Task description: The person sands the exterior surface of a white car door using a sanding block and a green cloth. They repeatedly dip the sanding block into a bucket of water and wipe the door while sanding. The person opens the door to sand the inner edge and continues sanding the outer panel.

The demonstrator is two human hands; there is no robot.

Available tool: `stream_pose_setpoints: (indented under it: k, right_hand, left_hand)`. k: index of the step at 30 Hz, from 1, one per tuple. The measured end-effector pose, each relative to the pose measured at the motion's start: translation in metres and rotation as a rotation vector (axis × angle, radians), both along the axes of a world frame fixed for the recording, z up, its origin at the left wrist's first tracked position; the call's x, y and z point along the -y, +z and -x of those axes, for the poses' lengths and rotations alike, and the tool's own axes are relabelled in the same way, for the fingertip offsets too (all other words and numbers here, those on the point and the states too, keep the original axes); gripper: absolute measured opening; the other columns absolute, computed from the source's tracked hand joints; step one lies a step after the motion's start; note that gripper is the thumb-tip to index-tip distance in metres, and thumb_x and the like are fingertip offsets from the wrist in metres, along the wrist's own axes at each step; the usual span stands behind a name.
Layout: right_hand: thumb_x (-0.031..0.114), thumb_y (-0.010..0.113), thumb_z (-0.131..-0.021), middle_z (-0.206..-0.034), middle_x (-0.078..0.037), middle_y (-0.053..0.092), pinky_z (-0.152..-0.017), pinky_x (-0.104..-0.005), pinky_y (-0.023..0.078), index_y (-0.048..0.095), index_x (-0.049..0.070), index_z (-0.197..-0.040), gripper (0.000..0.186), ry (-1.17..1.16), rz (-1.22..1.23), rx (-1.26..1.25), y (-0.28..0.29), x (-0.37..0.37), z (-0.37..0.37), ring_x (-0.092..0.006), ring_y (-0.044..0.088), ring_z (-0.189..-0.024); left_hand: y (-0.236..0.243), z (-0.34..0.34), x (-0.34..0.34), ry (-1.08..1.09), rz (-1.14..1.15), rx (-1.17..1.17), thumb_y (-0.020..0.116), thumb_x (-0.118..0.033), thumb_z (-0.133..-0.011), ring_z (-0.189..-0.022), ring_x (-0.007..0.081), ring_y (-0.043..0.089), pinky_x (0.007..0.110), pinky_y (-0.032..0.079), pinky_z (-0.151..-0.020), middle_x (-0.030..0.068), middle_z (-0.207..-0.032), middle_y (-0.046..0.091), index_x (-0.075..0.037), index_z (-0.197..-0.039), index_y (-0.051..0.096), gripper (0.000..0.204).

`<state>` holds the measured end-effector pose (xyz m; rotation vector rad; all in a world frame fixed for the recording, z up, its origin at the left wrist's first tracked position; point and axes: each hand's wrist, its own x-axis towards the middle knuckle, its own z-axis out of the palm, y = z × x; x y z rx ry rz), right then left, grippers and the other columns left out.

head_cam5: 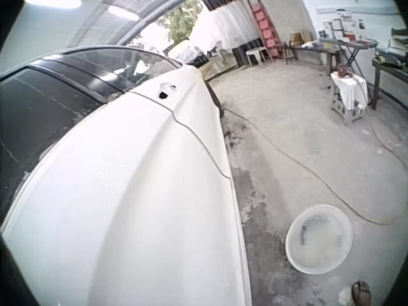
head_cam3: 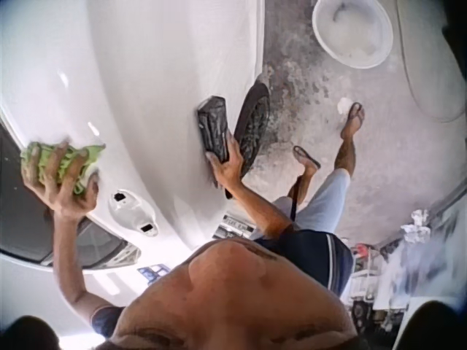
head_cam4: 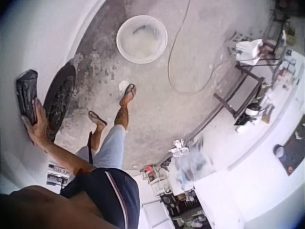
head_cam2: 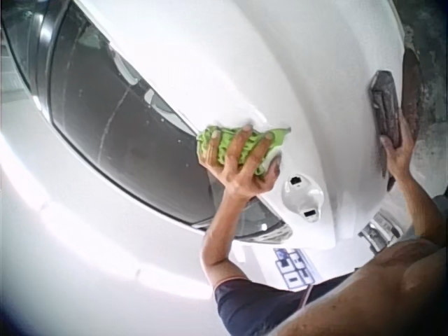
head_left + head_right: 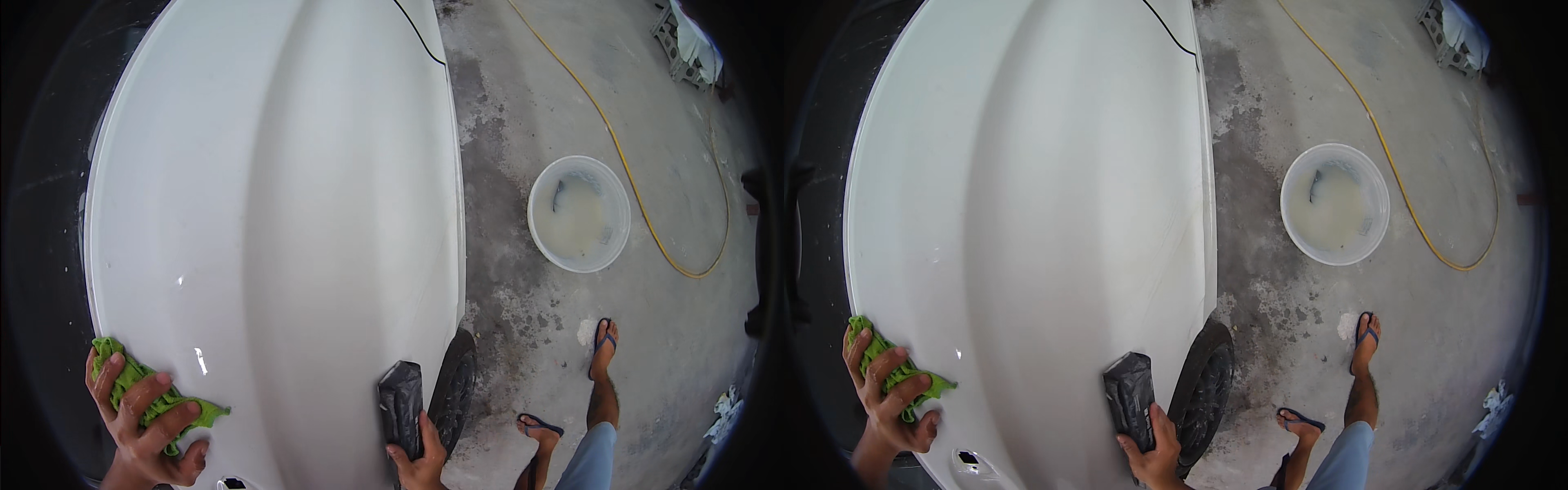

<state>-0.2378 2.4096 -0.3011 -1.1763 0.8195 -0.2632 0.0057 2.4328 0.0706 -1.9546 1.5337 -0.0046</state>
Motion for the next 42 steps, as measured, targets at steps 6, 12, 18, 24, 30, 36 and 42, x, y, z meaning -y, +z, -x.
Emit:
stream_pose_setpoints:
  k: [6,12,18,24,30,36,42]
  right_hand:
    - [0.037,0.074,-0.094,-0.138,-0.028,0.062,-0.102,-0.0322,0.05,0.045,-0.003,-0.151,0.075,-0.104,-0.076,-0.136,-0.168,0.155,-0.187,-0.0259,0.066,-0.118]
    - [0.024,0.09,-0.08,-0.133,-0.029,0.064,-0.107,-0.044,0.047,0.053,-0.006,-0.143,0.08,-0.037,0.092,-0.026,-0.036,0.037,-0.043,-0.0373,0.064,-0.123]
    - [0.024,0.088,-0.081,-0.133,-0.03,0.064,-0.106,-0.0425,0.048,0.055,-0.005,-0.142,0.076,-0.057,0.201,0.031,-0.065,0.059,-0.076,-0.0377,0.063,-0.124]
    - [0.042,0.074,-0.092,-0.13,-0.031,0.066,-0.103,-0.0353,0.05,0.046,-0.001,-0.151,0.079,-0.145,-0.049,-0.088,-0.156,0.153,-0.191,-0.0319,0.066,-0.122]
    - [0.025,0.093,-0.075,-0.131,-0.029,0.065,-0.107,-0.05,0.046,0.054,-0.003,-0.144,0.084,-0.024,0.253,0.114,0.006,-0.006,-0.001,-0.0442,0.061,-0.125]
    - [0.04,0.073,-0.094,-0.118,-0.027,0.072,-0.091,-0.0346,0.056,0.045,-0.003,-0.151,0.076,-0.145,-0.045,-0.07,-0.168,0.16,-0.198,-0.0281,0.074,-0.101]
    - [0.03,0.087,-0.082,-0.135,-0.029,0.062,-0.107,-0.0439,0.046,0.053,-0.001,-0.146,0.079,-0.026,0.136,-0.004,-0.049,0.047,-0.063,-0.0393,0.063,-0.123]
  left_hand:
    - [-0.004,0.001,-0.006,0.021,0.04,0.018,0.063,-0.043,-0.076,-0.136,0.0432,0.044,0.073,0.027,-0.114,0.0073,-0.119,0.064,-0.026,-0.09,0.073,0.024]
    - [-0.004,0.006,0.001,0.058,0.026,0.026,0.063,-0.042,-0.076,-0.138,0.0449,0.042,0.073,0.026,-0.114,0.0079,-0.121,0.064,-0.025,-0.092,0.074,0.026]
    - [-0.001,-0.001,0.0,0.017,-0.002,0.02,0.064,-0.04,-0.077,-0.137,0.0478,0.042,0.074,0.026,-0.114,0.0111,-0.123,0.063,-0.022,-0.095,0.072,0.027]
    - [-0.006,0.003,-0.007,0.026,0.036,0.031,0.063,-0.038,-0.077,-0.135,0.0469,0.045,0.072,0.028,-0.115,0.0103,-0.123,0.064,-0.023,-0.095,0.074,0.026]
    - [-0.003,0.003,-0.005,0.025,0.005,0.024,0.065,-0.038,-0.073,-0.136,0.0459,0.044,0.071,0.028,-0.115,0.0087,-0.124,0.065,-0.024,-0.096,0.074,0.028]
    - [-0.006,0.003,-0.01,0.042,0.058,0.016,0.065,-0.036,-0.076,-0.137,0.0454,0.043,0.072,0.026,-0.115,0.0088,-0.124,0.064,-0.024,-0.095,0.074,0.024]
    - [-0.003,0.004,-0.001,0.044,0.01,0.006,0.066,-0.038,-0.077,-0.139,0.0441,0.04,0.073,0.027,-0.114,0.0086,-0.124,0.064,-0.025,-0.095,0.074,0.024]
